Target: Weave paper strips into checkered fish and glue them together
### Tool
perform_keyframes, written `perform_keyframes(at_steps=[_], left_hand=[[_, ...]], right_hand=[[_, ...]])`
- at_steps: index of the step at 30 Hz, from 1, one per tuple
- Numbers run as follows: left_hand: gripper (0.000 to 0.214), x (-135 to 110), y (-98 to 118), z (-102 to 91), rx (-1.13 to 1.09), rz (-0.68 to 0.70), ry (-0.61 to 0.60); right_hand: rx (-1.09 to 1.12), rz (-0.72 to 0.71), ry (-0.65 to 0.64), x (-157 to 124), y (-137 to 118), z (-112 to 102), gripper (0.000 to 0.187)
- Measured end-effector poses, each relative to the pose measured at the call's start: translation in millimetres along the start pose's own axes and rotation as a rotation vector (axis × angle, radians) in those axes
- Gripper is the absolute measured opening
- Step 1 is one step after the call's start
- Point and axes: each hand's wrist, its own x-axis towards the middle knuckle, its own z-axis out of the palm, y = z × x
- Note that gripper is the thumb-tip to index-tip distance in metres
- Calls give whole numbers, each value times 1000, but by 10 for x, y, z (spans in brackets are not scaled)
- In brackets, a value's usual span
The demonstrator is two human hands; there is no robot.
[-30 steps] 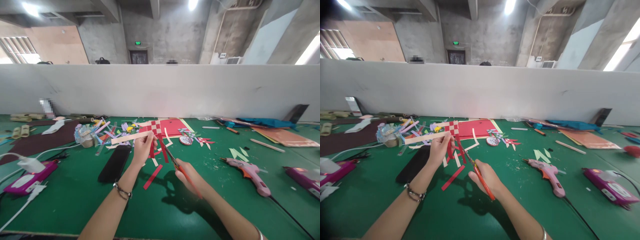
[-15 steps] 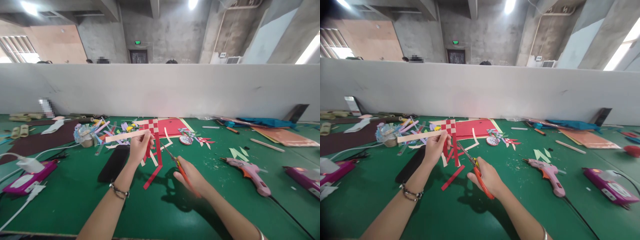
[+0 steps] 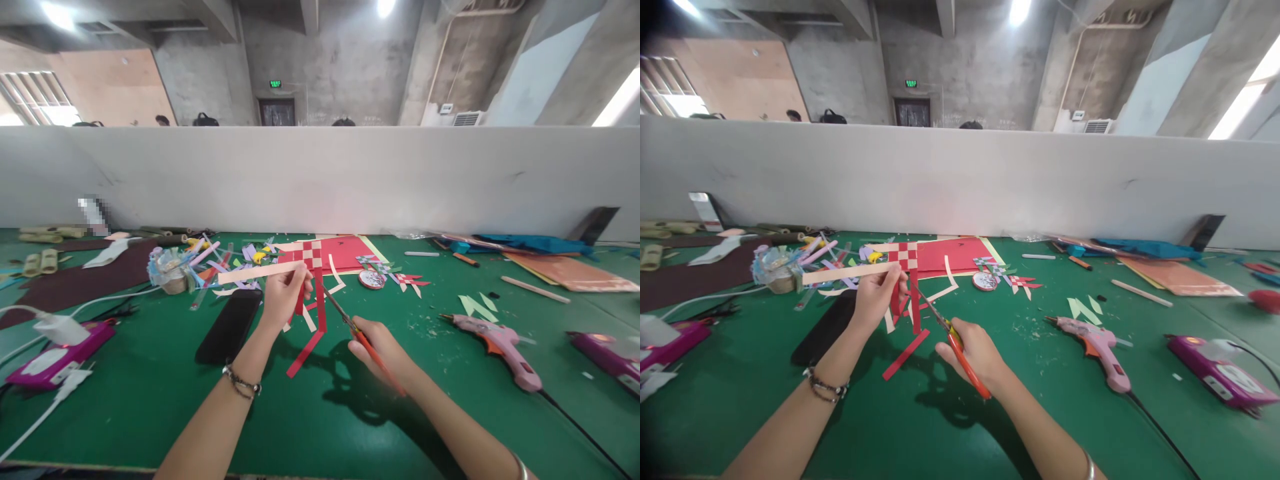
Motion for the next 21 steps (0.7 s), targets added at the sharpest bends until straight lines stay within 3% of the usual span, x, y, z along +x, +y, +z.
perform_keyframes(at_steps=[21], left_hand=[[26,2,-48,16,-56,-32,8]], right_hand=[[45,34,2,2,-5,0,32]])
